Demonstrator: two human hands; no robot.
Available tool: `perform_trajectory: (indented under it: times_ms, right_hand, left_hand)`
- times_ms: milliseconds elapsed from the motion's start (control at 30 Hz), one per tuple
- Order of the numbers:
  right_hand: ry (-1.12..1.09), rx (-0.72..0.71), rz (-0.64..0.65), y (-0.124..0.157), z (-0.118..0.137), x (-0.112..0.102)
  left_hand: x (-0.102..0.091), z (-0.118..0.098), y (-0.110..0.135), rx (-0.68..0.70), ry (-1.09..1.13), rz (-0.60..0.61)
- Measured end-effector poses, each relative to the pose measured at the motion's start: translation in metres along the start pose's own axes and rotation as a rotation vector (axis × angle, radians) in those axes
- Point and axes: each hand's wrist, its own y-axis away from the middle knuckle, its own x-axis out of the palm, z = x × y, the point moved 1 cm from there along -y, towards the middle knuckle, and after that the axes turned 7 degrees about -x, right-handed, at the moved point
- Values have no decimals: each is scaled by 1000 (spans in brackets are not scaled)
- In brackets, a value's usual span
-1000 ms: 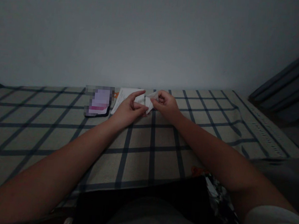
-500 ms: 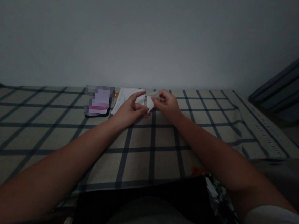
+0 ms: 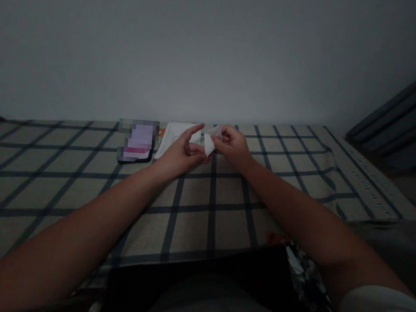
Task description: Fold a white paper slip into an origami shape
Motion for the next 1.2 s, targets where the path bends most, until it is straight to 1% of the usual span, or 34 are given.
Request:
perform_trajectory:
  times_ms: [100,233,367,433,567,633,833,1000,1200]
  right_hand:
    - [-43,4,-11,-1,-1,1]
    - [-97,-14,-5,-2,-2,1]
    - [-96,-21,27,0,-2,2]
    - [-92,-26,25,1,-2,2]
    - [-64,-25,20,1,-1,2]
    - [-49,-22,16,1,0,2]
    - [-70,-34,45,2,0,1]
    - [-46,-14,17,0,0,0]
    - [-52,-3,20,0,0,1]
  left_hand:
    - [0,1,0,3,20,5]
    - [1,0,1,-12,23,-60]
    - [1,-1,1,-32,6,-125]
    - [1,0,0,-40,-13,-115]
    - [-1,4,-1,-35,-35,-43]
    - [-2,5,-1,-34,-29,-29]
    - [-2,2,0,-39,-21,-48]
    - [2,-4,2,-61,-60,-59]
    - [0,-3,2,-25,-112,-125]
